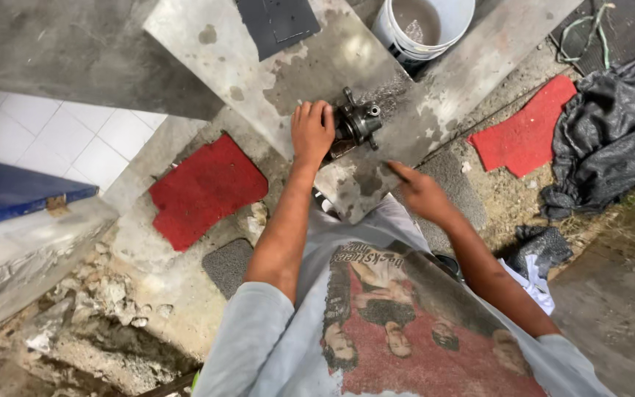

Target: The person scrubs a black mechanical component, appearing to be a brake caliper or pump housing, on a wet concrete washing slab. They repeatedly rub the part with a sponge, dip the sponge into a bucket of water, turn the component over, and continue scrubbing its different surfaces.

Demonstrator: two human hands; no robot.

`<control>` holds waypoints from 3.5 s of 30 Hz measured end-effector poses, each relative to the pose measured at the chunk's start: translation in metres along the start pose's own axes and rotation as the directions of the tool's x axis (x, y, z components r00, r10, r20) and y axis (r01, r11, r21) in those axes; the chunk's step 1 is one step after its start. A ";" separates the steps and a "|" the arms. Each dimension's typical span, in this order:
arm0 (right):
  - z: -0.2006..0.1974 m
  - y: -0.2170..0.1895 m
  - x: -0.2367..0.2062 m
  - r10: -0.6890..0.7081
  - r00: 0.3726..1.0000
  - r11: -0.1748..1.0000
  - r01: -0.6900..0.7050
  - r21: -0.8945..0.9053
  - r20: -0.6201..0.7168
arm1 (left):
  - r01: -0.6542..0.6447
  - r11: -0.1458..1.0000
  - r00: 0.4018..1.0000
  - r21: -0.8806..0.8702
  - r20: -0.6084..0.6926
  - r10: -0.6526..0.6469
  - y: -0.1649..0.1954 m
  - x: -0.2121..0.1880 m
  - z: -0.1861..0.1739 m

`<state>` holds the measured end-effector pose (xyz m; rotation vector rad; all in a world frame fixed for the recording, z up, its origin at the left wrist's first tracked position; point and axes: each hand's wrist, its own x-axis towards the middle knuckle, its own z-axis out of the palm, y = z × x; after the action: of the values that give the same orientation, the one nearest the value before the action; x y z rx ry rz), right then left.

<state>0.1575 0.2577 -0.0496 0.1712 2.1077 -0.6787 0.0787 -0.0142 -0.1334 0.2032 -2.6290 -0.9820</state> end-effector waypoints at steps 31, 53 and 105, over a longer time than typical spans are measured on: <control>-0.252 -0.029 0.199 -0.646 0.614 0.684 0.729 0.013 -0.454 | 0.177 0.983 0.978 -0.051 -0.107 -0.182 0.079 -0.119 -0.065; -0.285 -0.105 0.255 -0.506 0.851 0.716 0.321 0.620 0.144 | 0.403 0.733 0.736 -0.548 -0.282 -0.616 0.071 -0.066 -0.028; -0.237 -0.121 0.333 -0.227 0.971 0.876 0.171 -0.450 -0.071 | 0.390 0.880 0.794 -0.272 -0.384 -0.471 0.071 -0.019 0.021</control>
<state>-0.2545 0.2392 -0.1574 -0.2691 2.3612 -0.2924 0.0875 0.0564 -0.1063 0.9092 -2.0954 -1.1439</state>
